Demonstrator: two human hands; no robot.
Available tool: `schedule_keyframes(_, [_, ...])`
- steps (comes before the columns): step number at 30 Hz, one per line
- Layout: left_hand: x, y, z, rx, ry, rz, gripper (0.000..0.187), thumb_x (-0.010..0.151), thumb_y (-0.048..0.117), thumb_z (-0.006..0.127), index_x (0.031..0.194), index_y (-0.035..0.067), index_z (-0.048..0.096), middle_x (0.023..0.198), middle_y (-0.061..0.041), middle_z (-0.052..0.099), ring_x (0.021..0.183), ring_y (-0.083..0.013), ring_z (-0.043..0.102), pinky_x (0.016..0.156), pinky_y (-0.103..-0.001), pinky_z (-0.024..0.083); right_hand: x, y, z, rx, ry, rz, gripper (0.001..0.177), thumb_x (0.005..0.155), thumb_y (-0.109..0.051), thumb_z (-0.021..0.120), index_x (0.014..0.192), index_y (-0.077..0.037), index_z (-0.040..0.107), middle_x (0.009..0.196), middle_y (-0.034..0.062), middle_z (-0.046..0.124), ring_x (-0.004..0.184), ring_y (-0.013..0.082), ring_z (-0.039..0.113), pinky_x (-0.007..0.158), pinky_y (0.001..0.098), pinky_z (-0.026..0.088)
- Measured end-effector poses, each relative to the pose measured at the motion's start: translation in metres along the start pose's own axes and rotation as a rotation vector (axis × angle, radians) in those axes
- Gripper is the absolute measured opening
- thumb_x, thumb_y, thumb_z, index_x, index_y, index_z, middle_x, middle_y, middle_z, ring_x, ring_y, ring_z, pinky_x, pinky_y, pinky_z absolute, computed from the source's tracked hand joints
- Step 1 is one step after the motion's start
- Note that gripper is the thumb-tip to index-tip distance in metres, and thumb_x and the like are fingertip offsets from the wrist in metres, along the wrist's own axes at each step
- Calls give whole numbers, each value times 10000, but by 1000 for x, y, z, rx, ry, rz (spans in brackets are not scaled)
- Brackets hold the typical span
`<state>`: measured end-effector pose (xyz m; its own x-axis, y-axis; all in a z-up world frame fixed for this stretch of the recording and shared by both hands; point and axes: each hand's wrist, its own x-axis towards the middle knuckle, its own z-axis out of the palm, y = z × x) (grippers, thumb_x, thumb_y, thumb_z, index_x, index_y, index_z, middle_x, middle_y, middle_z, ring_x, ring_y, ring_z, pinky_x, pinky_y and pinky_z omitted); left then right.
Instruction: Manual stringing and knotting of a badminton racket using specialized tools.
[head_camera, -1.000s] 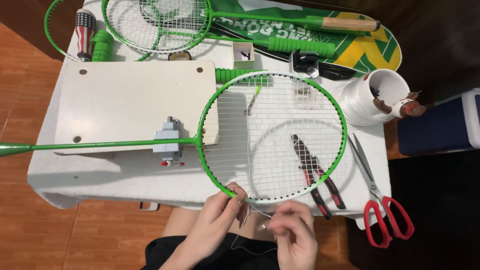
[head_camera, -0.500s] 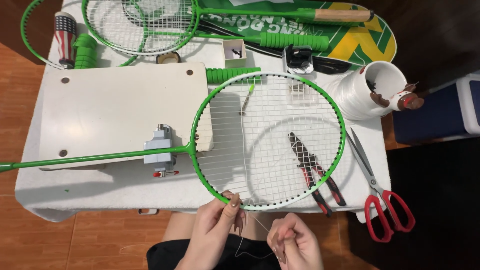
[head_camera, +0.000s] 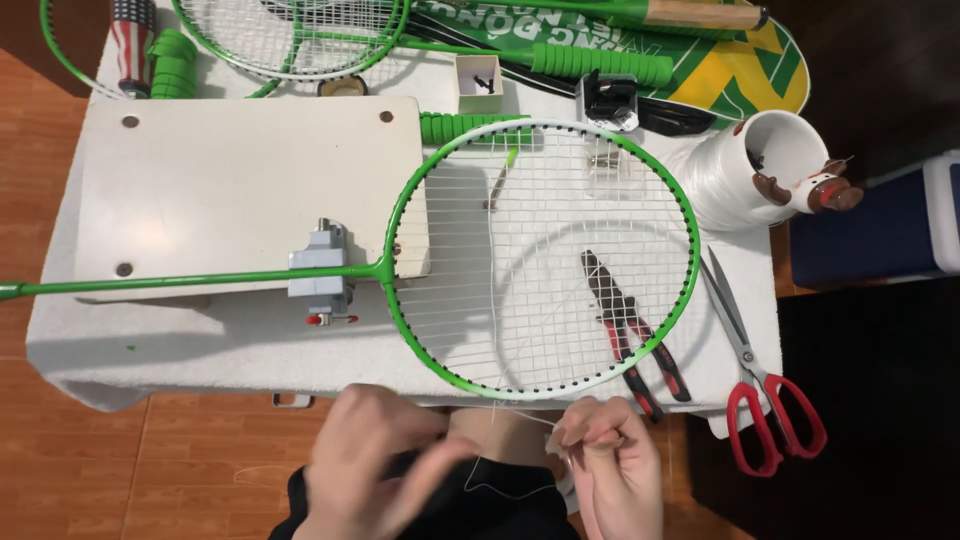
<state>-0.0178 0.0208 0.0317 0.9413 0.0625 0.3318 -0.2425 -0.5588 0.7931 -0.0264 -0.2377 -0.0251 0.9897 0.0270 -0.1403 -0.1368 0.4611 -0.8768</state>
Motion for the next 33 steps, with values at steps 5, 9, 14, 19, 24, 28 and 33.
schedule_keyframes(5, [13, 18, 14, 321, 78, 526, 255, 885, 279, 754, 1136, 247, 788, 1183, 33, 687, 1112, -184, 611, 931, -372, 419, -8, 5, 10, -29, -51, -150, 120, 1042, -69, 563, 939, -39, 510, 953, 174, 594, 851, 245, 620, 755, 364, 509])
schedule_keyframes(9, [15, 14, 25, 330, 138, 583, 272, 908, 255, 741, 1175, 287, 783, 1251, 79, 675, 1216, -163, 588, 1014, -366, 381, -12, 20, 1, 60, -62, -216, 151, 1035, -64, 651, 961, -18, 528, 1056, 176, 584, 859, 222, 596, 717, 324, 478])
schedule_keyframes(14, [18, 12, 29, 168, 12, 519, 274, 869, 185, 733, 1135, 224, 786, 1236, 34, 685, 1299, -204, 608, 1111, -449, 425, -11, 19, 18, 251, 9, -102, 280, 964, -222, 692, 1120, -30, 560, 1108, 149, 579, 905, 197, 586, 781, 326, 496])
schedule_keyframes(19, [20, 10, 31, 123, -13, 544, 310, 840, 164, 756, 1145, 213, 788, 1237, 13, 672, 1287, -240, 601, 1194, -576, 357, -13, 18, 24, -65, 271, -295, 425, 931, -160, 779, 1292, -70, 573, 1127, 108, 598, 867, 185, 609, 712, 307, 548])
schedule_keyframes(24, [23, 15, 26, 133, -33, 540, 298, 837, 163, 752, 1130, 210, 788, 1231, 16, 666, 1284, -242, 609, 1214, -632, 330, 11, -33, 30, -1017, 201, -950, 334, 824, -87, 854, 1088, -226, 703, 1141, 57, 507, 940, 148, 576, 744, 284, 533])
schedule_keyframes(28, [19, 11, 27, 113, -29, 527, 290, 836, 156, 765, 1119, 210, 790, 1198, 13, 671, 1280, -237, 612, 1220, -645, 323, 16, -42, 28, -1341, 7, -1185, 318, 744, -68, 918, 970, -251, 789, 1086, -11, 506, 968, 134, 571, 759, 299, 492])
schedule_keyframes(33, [19, 10, 24, 65, -34, 522, 229, 837, 168, 792, 1062, 205, 777, 1162, 25, 663, 1280, -226, 609, 1221, -685, 293, 23, -32, 34, -1318, 28, -1237, 320, 740, -47, 925, 979, -212, 791, 1077, -24, 523, 967, 159, 550, 731, 301, 487])
